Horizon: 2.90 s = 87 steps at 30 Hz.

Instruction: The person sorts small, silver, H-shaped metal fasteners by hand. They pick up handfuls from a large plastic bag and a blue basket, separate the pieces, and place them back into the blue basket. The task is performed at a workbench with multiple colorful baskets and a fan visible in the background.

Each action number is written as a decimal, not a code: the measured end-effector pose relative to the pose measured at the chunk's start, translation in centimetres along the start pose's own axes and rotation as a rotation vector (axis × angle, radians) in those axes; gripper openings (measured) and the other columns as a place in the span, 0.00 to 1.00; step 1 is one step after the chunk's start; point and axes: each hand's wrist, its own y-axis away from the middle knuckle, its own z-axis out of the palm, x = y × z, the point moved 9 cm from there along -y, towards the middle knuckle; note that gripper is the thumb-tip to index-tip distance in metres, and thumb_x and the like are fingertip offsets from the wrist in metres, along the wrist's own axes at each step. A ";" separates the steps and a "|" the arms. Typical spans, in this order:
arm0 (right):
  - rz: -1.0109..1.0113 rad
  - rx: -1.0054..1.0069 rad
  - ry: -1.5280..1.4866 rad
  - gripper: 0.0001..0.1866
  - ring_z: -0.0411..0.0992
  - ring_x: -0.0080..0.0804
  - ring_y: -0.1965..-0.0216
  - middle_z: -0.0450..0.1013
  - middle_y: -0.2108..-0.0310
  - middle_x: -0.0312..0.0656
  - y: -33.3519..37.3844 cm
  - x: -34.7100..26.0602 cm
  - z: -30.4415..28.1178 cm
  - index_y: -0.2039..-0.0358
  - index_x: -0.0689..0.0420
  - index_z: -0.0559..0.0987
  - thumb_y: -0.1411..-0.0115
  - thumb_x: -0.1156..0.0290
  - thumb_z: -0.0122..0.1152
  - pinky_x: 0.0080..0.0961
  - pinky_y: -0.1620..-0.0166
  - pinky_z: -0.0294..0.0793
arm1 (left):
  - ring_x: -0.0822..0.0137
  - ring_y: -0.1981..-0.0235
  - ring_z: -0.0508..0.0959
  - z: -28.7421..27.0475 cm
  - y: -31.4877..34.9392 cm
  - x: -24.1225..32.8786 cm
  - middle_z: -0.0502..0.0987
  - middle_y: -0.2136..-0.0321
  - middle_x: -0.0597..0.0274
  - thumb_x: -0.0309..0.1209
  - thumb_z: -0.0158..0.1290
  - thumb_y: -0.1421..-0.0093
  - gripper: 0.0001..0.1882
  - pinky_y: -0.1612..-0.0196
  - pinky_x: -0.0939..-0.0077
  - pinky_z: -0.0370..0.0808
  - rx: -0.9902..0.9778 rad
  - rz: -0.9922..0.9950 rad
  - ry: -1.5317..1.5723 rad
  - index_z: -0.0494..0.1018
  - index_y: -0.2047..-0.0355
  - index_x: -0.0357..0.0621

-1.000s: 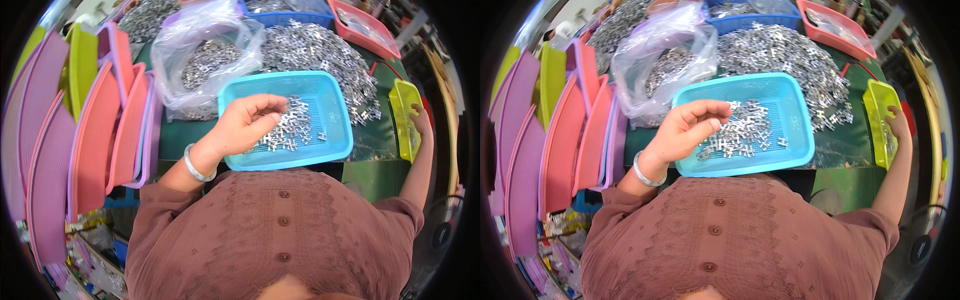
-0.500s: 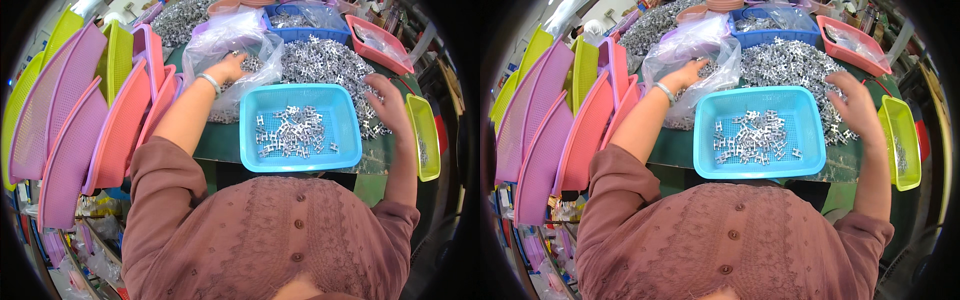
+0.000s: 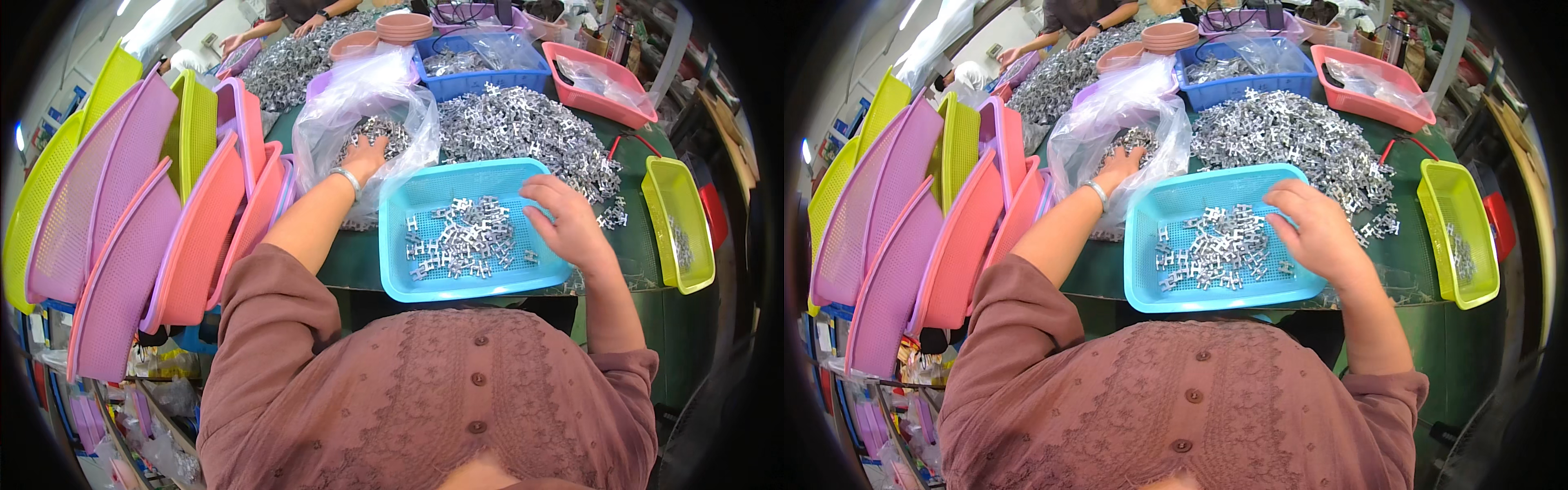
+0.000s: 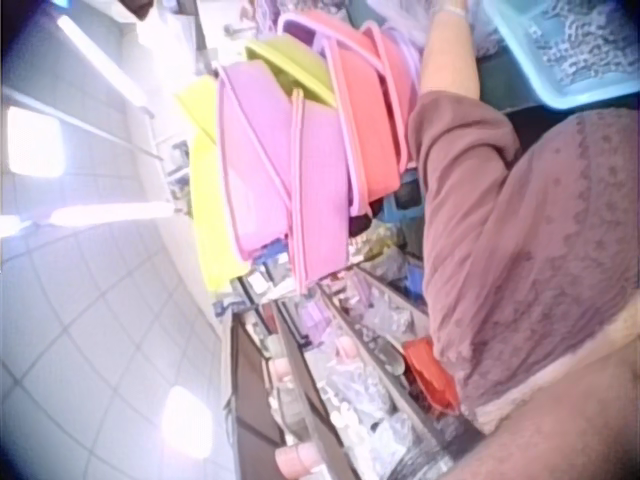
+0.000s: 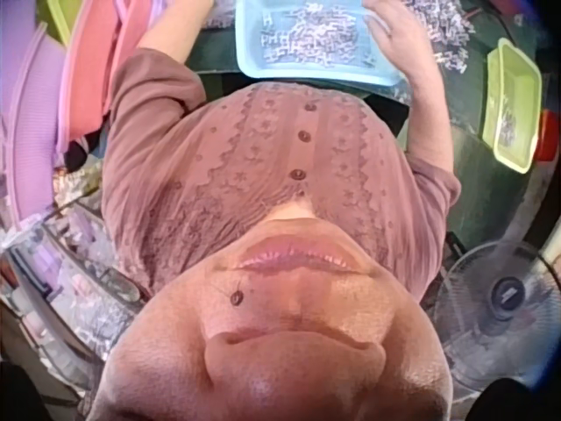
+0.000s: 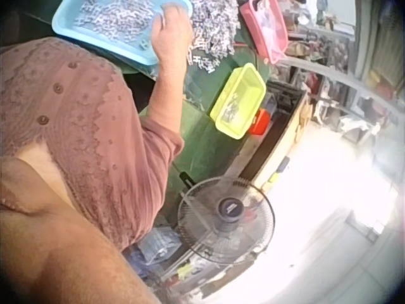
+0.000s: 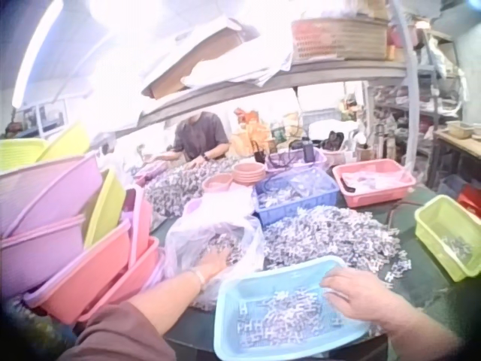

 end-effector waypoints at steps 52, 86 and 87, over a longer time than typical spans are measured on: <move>0.219 -0.183 -0.466 0.06 0.66 0.21 0.75 0.71 0.72 0.39 0.0 2.5 5.1 0.70 0.64 0.75 0.48 0.77 0.54 0.18 0.73 0.66 | 0.57 0.69 0.69 -2.6 2.8 0.4 0.64 0.64 0.41 0.36 0.44 0.46 0.20 0.75 0.74 0.73 -0.469 -0.078 2.753 0.62 0.61 0.29; 0.356 0.000 -0.720 0.05 0.66 0.12 0.75 0.71 0.75 0.32 -3.1 1.9 5.4 0.71 0.62 0.74 0.49 0.77 0.57 0.11 0.72 0.66 | 0.60 0.64 0.75 0.8 14.6 13.0 0.72 0.62 0.54 0.33 0.43 0.43 0.13 0.64 0.69 0.78 -0.497 0.003 2.298 0.66 0.60 0.39; 0.366 0.004 -0.761 0.04 0.66 0.13 0.74 0.71 0.74 0.33 -2.9 2.1 5.5 0.71 0.62 0.74 0.49 0.78 0.56 0.12 0.71 0.67 | 0.59 0.64 0.75 0.8 14.6 13.1 0.72 0.62 0.53 0.33 0.43 0.43 0.13 0.64 0.69 0.78 -0.516 0.006 2.314 0.66 0.60 0.38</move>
